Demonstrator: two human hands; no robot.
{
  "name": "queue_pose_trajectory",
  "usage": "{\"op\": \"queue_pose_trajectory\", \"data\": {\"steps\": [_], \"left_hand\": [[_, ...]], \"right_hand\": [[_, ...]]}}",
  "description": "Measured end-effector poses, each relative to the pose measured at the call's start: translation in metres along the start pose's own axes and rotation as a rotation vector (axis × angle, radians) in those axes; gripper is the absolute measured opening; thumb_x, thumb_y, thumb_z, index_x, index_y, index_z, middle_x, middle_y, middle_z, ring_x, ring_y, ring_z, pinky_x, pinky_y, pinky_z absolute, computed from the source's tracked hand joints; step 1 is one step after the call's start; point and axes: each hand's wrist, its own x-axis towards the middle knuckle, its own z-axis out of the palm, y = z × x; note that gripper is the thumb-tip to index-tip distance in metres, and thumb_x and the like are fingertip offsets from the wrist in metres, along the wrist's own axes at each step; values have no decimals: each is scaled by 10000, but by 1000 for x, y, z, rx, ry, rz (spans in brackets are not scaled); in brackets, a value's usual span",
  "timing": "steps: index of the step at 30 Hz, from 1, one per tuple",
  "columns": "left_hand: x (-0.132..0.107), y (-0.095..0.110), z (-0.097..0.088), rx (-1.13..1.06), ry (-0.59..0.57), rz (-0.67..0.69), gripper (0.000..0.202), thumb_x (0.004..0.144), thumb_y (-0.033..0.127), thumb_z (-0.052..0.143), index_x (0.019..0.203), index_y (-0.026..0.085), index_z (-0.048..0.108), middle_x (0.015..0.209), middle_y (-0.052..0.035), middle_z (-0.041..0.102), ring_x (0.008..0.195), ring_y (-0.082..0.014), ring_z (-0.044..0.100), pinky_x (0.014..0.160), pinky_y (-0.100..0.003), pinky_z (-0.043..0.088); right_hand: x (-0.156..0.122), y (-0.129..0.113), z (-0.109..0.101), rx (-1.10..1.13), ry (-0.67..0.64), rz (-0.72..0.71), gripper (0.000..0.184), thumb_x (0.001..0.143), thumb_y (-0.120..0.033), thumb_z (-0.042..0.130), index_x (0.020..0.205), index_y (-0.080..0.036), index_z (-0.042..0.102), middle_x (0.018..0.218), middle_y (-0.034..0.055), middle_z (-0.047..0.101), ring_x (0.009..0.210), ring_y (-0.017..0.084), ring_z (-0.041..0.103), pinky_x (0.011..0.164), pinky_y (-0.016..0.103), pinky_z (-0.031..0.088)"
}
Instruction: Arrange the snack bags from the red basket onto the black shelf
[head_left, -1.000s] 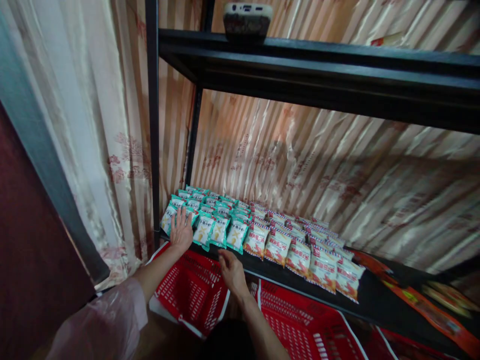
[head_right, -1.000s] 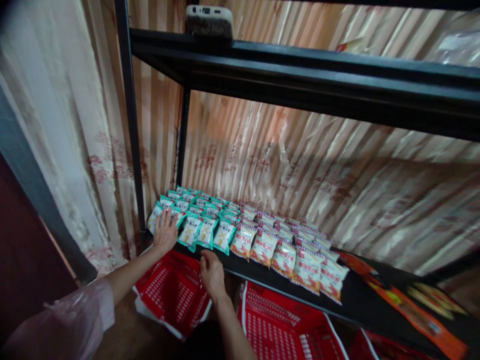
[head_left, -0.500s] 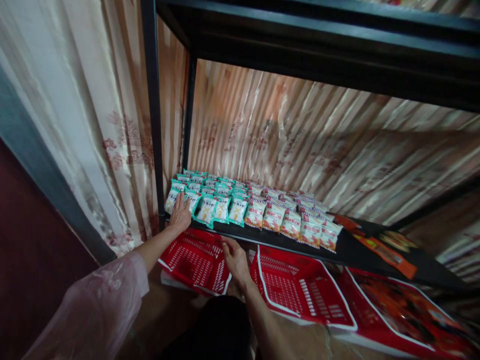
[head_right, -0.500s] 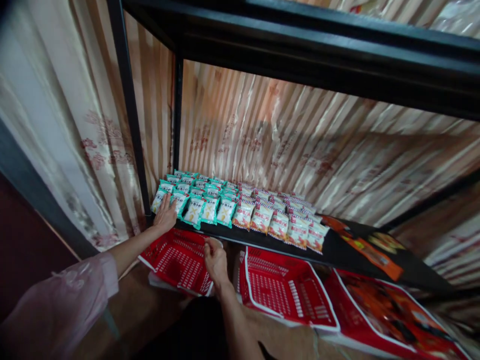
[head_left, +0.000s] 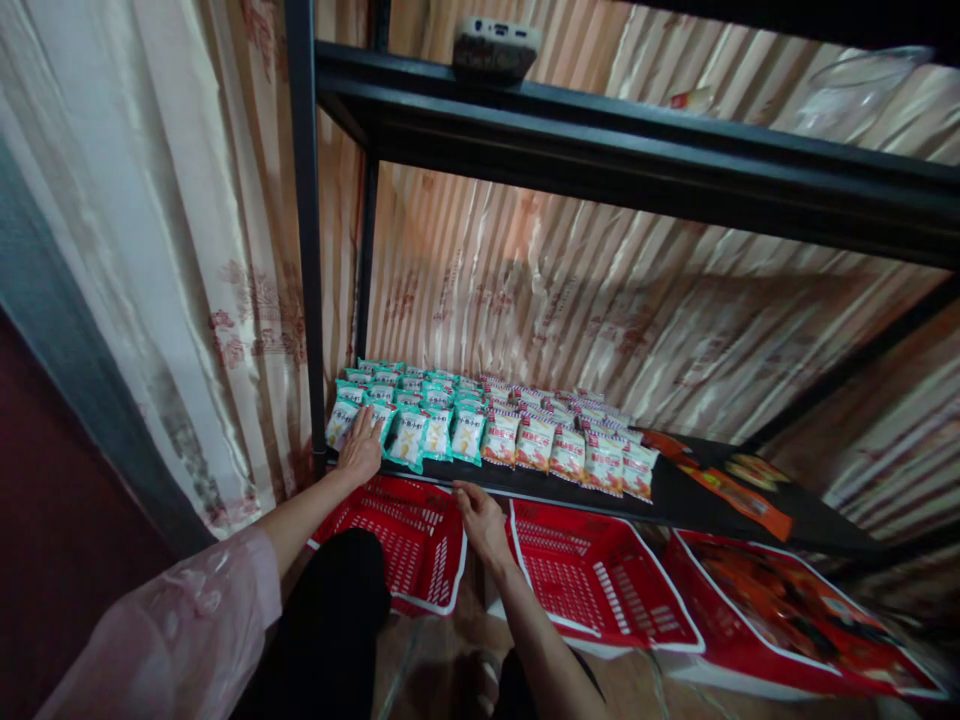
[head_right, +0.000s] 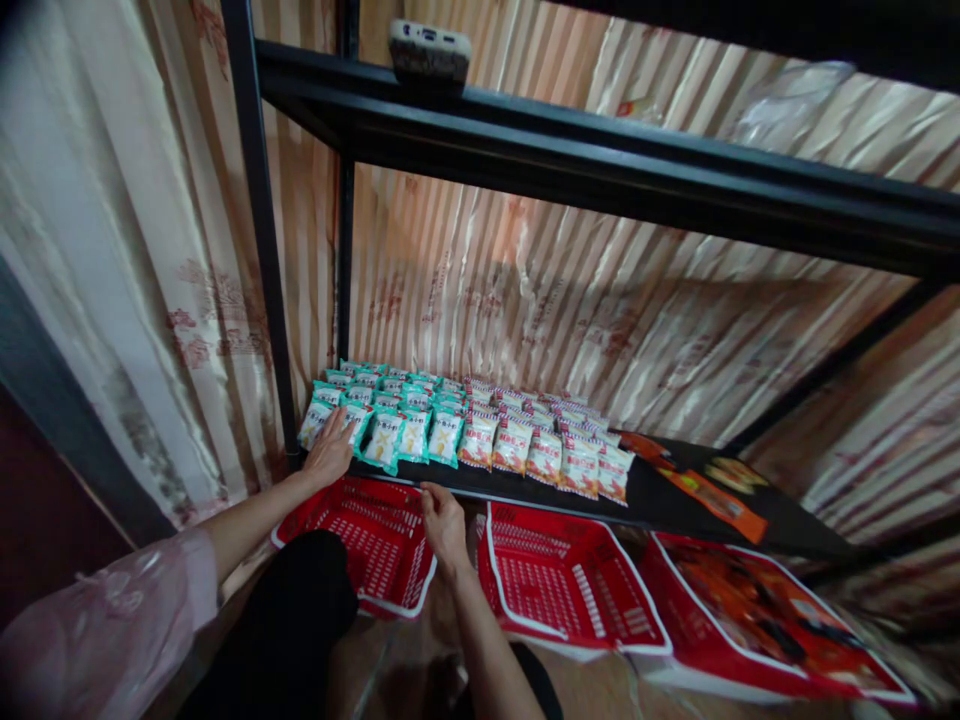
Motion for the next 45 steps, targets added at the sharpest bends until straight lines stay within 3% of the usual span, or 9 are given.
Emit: {"op": "queue_pose_trajectory", "data": {"steps": [7,10,16,21,28,33,37,45], "left_hand": [[3,-7,7,5,22,13,430,816,76,363,1218,104,511,1461,-143,273,1376,-261,133,1064,-444,299],[-3,-14,9,10,45,23,474,784,27,362,1235,100,492,1465,-150,258,1380,-259,98,1065,-449,299],[-11,-30,24,24,132,88,539,735,-30,351,1248,83,471,1464,-142,262,1385,-231,39,1078,-429,289],[-7,-39,31,60,118,129,567,744,-4,352,1303,75,408,1470,-143,240,1382,-239,18,1083,-444,274],[10,-48,31,83,138,129,570,778,53,342,1346,90,354,1456,-125,286,1378,-232,109,1096,-448,254],[21,-53,39,76,174,70,561,809,89,337,1370,94,317,1450,-129,294,1374,-229,146,1098,-441,251],[25,-51,39,65,174,51,535,802,110,363,1336,77,371,1448,-138,298,1373,-243,151,1106,-445,226],[22,-45,40,46,141,21,503,824,160,408,1325,121,398,1465,-136,254,1375,-265,134,1117,-480,140]], "right_hand": [[57,-13,49,19,-147,-73,356,796,-368,433,952,-154,671,876,76,706,814,196,660,744,318,515],[77,-26,75,42,-172,-127,336,797,-328,434,986,-162,658,958,79,694,833,189,658,740,318,519],[103,-48,110,25,-236,-209,300,804,-284,437,969,-180,665,916,65,701,844,185,657,748,311,524],[121,-57,133,-10,-252,-258,306,817,-253,434,1006,-192,667,979,61,695,892,176,648,823,312,506],[145,-74,164,-57,-268,-261,343,794,-177,436,1058,-180,654,1044,64,683,973,183,632,886,310,478],[157,-82,179,-18,-318,-309,384,758,-110,413,1015,-220,676,949,13,711,844,159,659,806,271,506],[166,-77,183,-51,-314,-327,366,768,-123,426,1022,-216,671,970,24,705,871,163,654,809,268,502],[195,-61,159,-288,-255,-442,326,830,-126,405,1036,-183,652,1025,69,670,967,177,603,881,285,443]]}}
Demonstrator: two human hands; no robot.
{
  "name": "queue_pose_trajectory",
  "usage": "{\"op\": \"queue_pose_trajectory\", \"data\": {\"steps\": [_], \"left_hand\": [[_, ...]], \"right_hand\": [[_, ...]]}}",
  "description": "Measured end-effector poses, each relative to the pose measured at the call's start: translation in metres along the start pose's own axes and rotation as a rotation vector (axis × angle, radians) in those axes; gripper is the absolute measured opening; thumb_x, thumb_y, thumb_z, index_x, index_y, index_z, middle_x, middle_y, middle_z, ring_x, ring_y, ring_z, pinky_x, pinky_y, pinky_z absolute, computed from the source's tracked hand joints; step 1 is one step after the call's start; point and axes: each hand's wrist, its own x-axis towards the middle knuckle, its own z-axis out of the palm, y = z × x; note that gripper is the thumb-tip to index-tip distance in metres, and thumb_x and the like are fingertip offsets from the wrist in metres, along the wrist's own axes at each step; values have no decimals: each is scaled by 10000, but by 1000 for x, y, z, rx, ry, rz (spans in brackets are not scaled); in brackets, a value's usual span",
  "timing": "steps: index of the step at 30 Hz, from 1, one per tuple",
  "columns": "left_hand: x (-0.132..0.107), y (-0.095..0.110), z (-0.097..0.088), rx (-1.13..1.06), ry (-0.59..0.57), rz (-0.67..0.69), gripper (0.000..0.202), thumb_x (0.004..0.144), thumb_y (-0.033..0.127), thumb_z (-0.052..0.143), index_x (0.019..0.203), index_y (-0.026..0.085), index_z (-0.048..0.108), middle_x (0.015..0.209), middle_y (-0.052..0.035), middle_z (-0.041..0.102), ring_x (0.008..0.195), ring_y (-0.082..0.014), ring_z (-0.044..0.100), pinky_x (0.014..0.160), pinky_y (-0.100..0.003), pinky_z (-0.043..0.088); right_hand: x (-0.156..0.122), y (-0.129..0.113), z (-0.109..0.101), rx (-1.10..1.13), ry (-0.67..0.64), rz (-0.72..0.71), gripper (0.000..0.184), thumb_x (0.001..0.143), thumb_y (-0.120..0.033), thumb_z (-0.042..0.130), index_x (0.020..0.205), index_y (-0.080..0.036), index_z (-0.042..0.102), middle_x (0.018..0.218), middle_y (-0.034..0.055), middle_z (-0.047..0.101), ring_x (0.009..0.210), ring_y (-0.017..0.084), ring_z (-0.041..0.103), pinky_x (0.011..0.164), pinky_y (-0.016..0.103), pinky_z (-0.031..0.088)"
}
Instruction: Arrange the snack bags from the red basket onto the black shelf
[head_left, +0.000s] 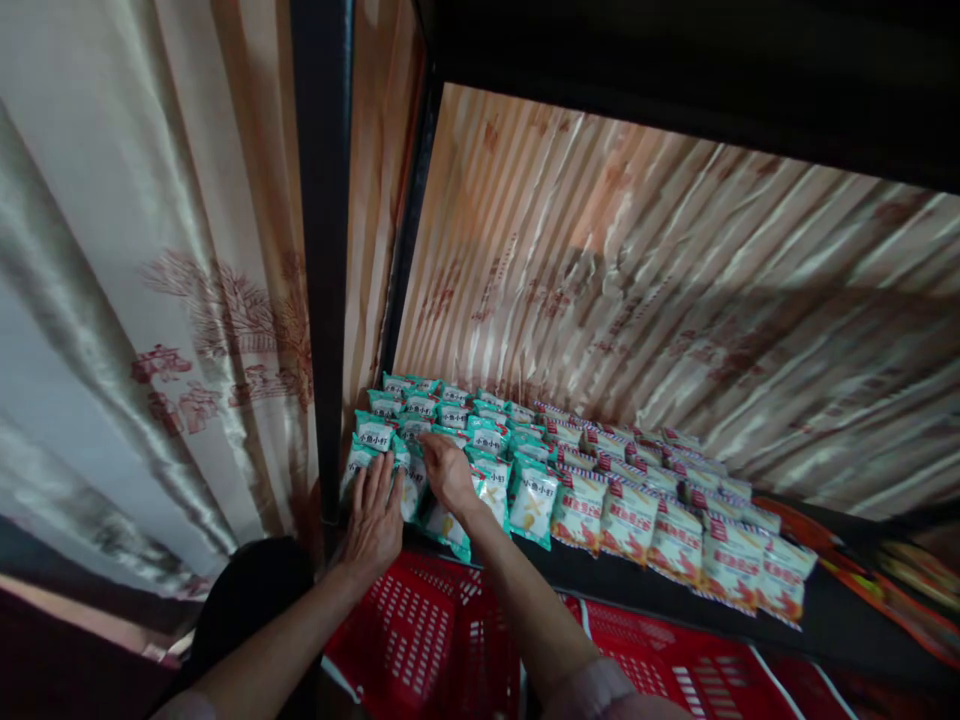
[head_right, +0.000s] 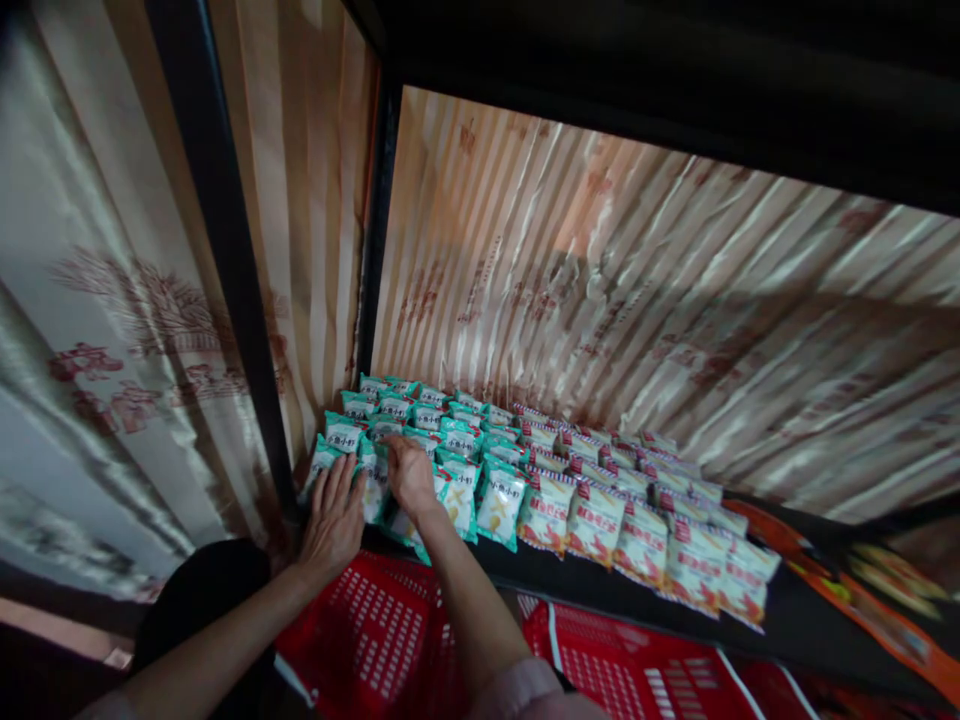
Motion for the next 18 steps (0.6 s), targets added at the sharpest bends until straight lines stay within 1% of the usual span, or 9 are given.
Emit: {"op": "queue_pose_trajectory", "data": {"steps": [3,5,7,9,11,14,18], "left_hand": [[-2,4,1,3,13,40,482,841,194,412,1318,130,412,1452,-128,291,1375,-254,144,1127,-469,101],[-3,9,3,6,20,126,468,848,201,403,1311,141,423,1442,-108,322,1374,-237,157,1134,-456,79],[-3,14,6,7,23,229,441,845,189,395,1278,140,461,1437,-100,336,1369,-226,180,1137,-441,84],[-3,18,11,17,35,272,411,837,181,396,1229,123,507,1434,-117,336,1361,-231,207,1134,-433,117],[-4,21,15,36,54,256,399,832,188,402,1203,111,526,1429,-132,340,1353,-238,233,1127,-434,146],[-4,22,23,71,87,230,409,822,199,414,1205,104,523,1413,-123,373,1342,-242,259,1125,-439,156],[-5,26,37,110,119,145,416,804,159,412,1196,91,530,1383,-115,424,1331,-247,283,1109,-440,206]], "right_hand": [[6,4,-7,-154,-92,-2,283,835,-152,442,1013,-212,653,995,65,675,942,190,601,855,286,435],[9,4,-9,-243,-165,-20,255,839,-159,448,967,-218,660,941,68,686,905,200,605,821,288,433],[12,2,-10,-306,-208,-43,242,846,-163,442,922,-215,666,900,74,693,875,206,605,794,287,428],[15,1,-9,-349,-227,-60,225,849,-178,454,886,-218,672,876,72,697,855,202,605,784,280,420],[18,1,-8,-367,-241,-59,203,848,-203,476,869,-226,677,856,62,700,850,195,605,771,268,415],[23,3,-5,-334,-269,-59,194,837,-209,497,900,-233,680,879,43,702,870,185,603,761,249,414],[29,7,1,-265,-260,-63,213,829,-183,502,938,-237,677,942,24,697,905,161,600,814,233,402]]}}
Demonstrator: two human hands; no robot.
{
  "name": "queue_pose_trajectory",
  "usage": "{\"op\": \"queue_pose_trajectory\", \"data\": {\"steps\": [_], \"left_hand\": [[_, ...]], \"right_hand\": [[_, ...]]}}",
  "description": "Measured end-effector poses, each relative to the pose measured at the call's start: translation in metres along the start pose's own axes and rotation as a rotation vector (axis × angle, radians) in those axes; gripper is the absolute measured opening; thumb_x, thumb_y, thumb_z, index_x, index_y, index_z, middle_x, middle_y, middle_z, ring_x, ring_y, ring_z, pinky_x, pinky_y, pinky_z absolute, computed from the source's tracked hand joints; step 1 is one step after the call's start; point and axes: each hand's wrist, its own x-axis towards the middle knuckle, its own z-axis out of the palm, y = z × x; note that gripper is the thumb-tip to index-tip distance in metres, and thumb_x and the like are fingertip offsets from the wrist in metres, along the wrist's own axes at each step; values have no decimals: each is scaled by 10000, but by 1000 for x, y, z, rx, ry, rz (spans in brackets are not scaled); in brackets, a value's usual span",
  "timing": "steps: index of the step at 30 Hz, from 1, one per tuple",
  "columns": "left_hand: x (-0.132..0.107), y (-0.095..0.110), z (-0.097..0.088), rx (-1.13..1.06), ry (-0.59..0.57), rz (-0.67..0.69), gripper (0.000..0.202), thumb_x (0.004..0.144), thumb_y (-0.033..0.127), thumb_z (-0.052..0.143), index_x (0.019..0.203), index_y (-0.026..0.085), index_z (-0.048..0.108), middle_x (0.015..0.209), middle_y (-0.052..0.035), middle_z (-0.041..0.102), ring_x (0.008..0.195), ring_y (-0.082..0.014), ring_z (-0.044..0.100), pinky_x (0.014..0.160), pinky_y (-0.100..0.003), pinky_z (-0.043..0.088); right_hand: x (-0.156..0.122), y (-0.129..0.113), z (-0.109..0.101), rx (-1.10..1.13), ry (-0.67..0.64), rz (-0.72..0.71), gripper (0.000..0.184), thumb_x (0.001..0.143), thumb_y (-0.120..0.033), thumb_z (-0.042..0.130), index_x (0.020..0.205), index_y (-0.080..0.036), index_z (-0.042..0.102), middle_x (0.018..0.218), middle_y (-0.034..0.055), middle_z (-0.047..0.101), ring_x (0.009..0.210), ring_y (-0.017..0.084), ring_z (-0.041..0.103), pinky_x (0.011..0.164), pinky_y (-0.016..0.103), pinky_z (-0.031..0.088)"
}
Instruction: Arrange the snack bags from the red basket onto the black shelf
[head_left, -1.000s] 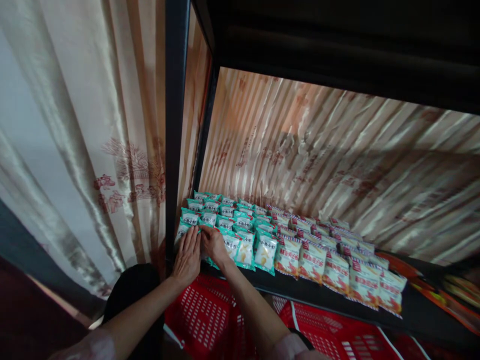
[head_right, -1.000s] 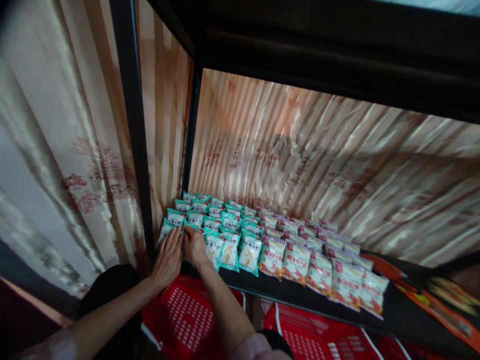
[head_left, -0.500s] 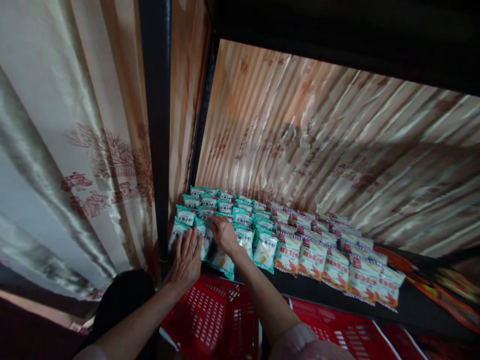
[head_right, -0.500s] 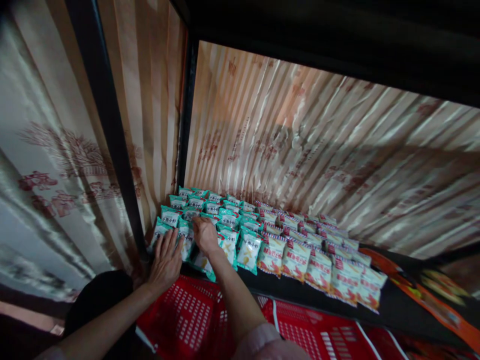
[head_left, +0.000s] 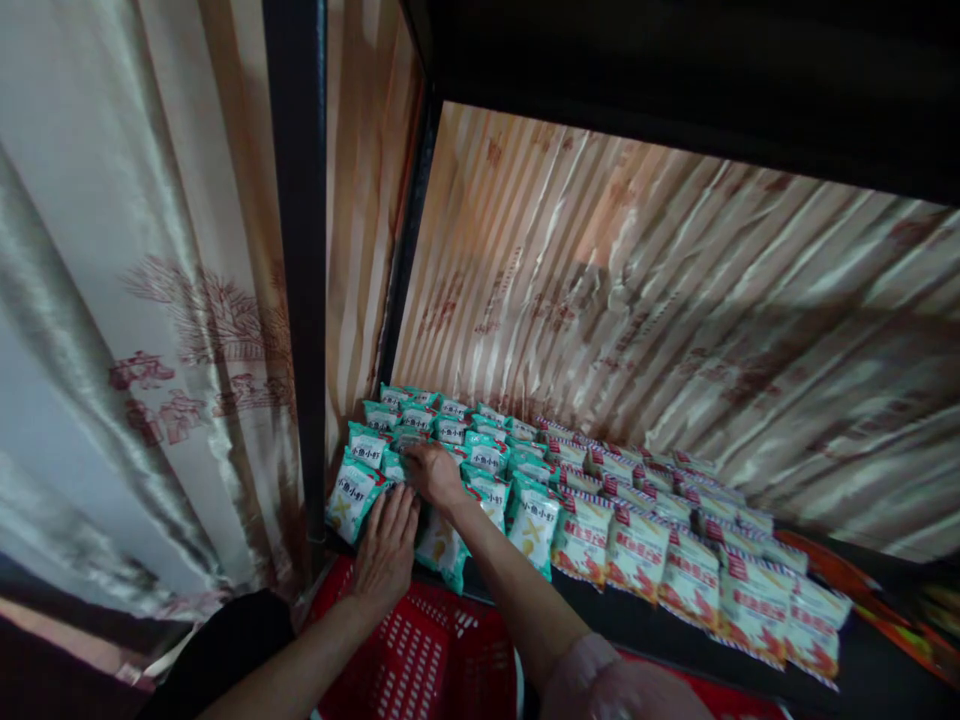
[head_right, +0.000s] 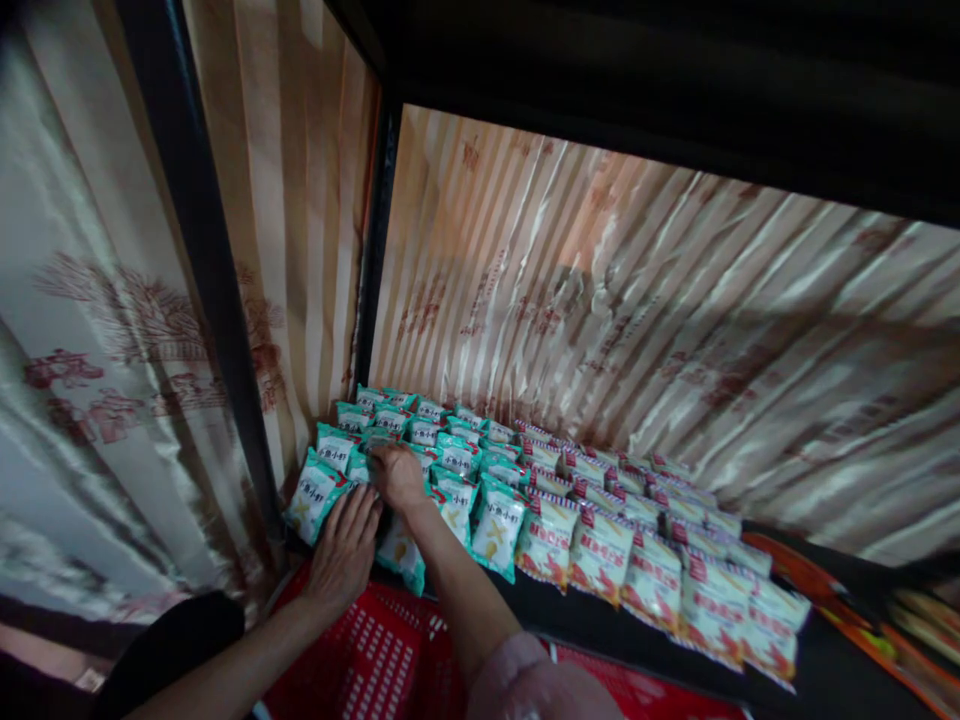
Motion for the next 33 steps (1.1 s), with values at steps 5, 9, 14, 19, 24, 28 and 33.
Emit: {"op": "queue_pose_trajectory", "data": {"steps": [5,9,14,19,24,28,33], "left_hand": [[-1,9,13,37,32,-105,416,808,122,397,1201,87,529,1353,-125,461,1326,-251,294,1083,-438,267],[4,15,13,63,14,-155,441,813,97,375,1236,85,500,1367,-122,444,1333,-248,278,1070,-427,299],[9,23,10,83,5,-189,471,822,81,343,1279,82,455,1388,-117,416,1334,-254,272,1075,-432,295],[10,28,11,101,16,-209,495,818,47,313,1301,60,420,1390,-128,410,1336,-257,265,1069,-432,309],[9,25,12,113,8,-215,514,816,10,297,1312,81,409,1379,-120,427,1337,-259,264,1043,-432,344],[10,24,14,97,21,-213,531,813,7,318,1335,86,374,1370,-129,438,1341,-261,256,1033,-434,352],[13,27,15,54,36,-204,546,806,31,364,1350,78,339,1383,-151,413,1349,-268,233,1052,-454,322]], "right_hand": [[5,5,4,92,27,-74,220,842,-176,485,937,-229,676,961,20,695,920,152,600,876,241,384],[6,18,-2,106,122,6,268,880,-213,425,1035,-229,643,1033,33,670,982,162,568,886,258,377],[13,40,-14,-44,116,161,296,884,-218,408,1096,-204,615,1051,68,655,986,182,556,884,267,353],[21,43,-15,-126,9,144,283,890,-286,411,1044,-210,636,997,73,679,967,186,564,868,271,348],[25,38,-10,-114,2,137,261,868,-270,444,995,-231,668,983,52,689,932,178,576,842,260,358],[26,39,-7,-57,34,114,271,863,-251,444,1021,-237,664,996,36,690,927,175,583,848,255,366],[24,52,-7,6,41,162,345,872,-282,434,1174,-206,583,1089,61,663,999,196,573,861,266,385]]}}
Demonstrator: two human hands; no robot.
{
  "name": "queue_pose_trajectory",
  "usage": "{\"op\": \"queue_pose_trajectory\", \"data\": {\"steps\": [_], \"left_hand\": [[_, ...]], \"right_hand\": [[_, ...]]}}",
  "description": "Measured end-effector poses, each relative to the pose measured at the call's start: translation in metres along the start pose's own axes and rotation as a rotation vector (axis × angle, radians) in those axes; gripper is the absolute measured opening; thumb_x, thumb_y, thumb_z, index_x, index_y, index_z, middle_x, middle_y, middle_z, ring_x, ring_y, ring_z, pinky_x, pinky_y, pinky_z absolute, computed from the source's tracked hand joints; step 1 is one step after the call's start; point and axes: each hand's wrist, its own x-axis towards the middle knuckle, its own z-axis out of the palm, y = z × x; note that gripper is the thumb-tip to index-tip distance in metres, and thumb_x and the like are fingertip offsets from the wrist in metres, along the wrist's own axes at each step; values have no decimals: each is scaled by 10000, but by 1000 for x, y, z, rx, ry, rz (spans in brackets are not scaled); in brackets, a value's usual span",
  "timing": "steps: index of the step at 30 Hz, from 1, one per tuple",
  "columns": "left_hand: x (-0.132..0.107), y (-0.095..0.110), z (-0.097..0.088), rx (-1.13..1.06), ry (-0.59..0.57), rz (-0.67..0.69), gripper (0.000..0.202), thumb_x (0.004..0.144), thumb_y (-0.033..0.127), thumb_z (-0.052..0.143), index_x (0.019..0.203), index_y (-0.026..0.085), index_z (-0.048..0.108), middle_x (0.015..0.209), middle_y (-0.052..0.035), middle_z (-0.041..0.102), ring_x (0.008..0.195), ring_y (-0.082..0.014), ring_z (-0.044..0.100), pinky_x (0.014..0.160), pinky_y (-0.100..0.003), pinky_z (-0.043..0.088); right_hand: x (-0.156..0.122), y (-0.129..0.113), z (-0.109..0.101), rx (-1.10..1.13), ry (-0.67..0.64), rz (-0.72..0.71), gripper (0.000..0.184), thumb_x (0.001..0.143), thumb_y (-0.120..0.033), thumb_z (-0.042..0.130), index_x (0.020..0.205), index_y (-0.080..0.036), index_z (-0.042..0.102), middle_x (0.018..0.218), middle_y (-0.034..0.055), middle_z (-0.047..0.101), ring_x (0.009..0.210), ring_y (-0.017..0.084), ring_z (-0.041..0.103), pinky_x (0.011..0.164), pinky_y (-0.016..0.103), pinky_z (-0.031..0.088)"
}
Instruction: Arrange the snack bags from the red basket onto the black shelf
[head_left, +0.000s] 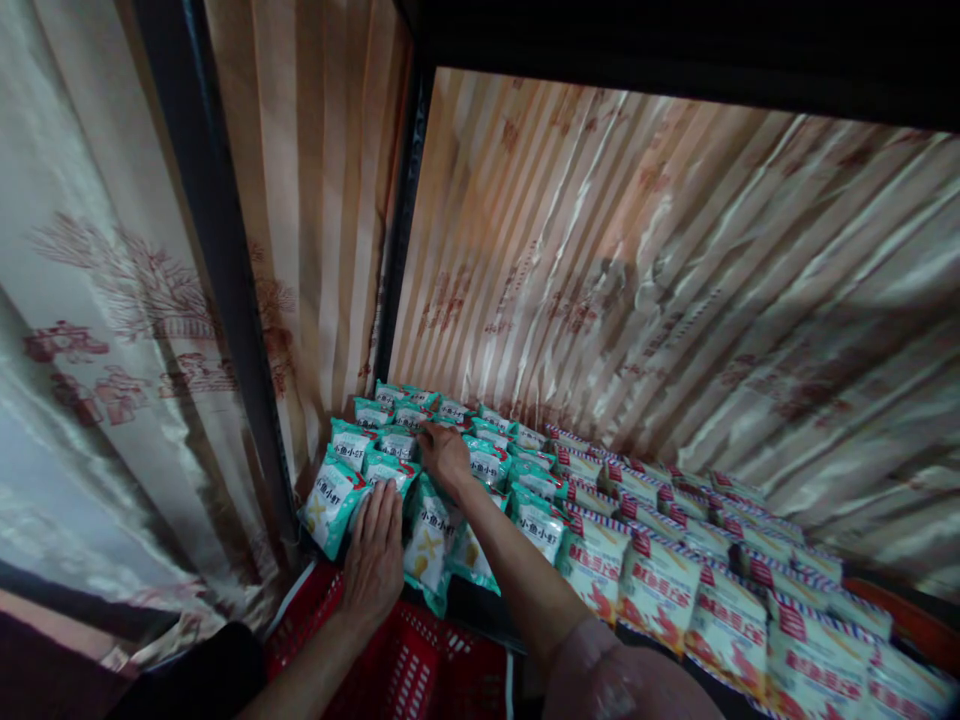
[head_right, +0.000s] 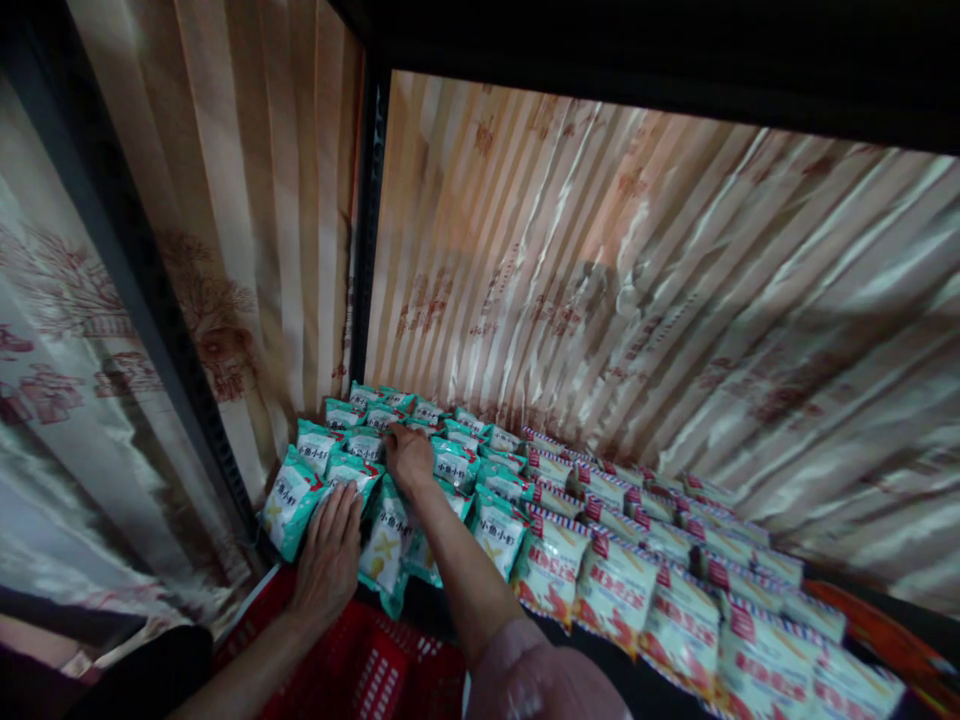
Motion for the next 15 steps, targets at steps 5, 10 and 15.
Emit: {"op": "queue_pose_trajectory", "data": {"steps": [5,10,15], "left_hand": [[2,-3,-1,11,-42,19,511,803,55,392,1314,62,389,1399,-169,381,1356,-281,206,1053,-454,319],[12,-2,-7,-20,-42,20,481,822,91,379,1301,77,410,1405,-163,373,1360,-275,196,1043,-447,334],[35,8,-12,-74,-17,65,459,829,78,354,1281,84,434,1386,-153,406,1363,-262,193,1042,-439,341]], "right_hand": [[-2,14,-4,87,-19,-45,328,874,-222,411,1130,-185,612,1099,66,655,1020,164,579,865,229,394],[-5,15,-6,114,-34,-101,320,870,-179,390,1049,-188,655,1040,53,677,951,154,607,823,215,410],[-7,13,-5,124,-32,-105,319,866,-162,394,1048,-207,652,1055,32,672,967,137,601,827,192,400]]}}
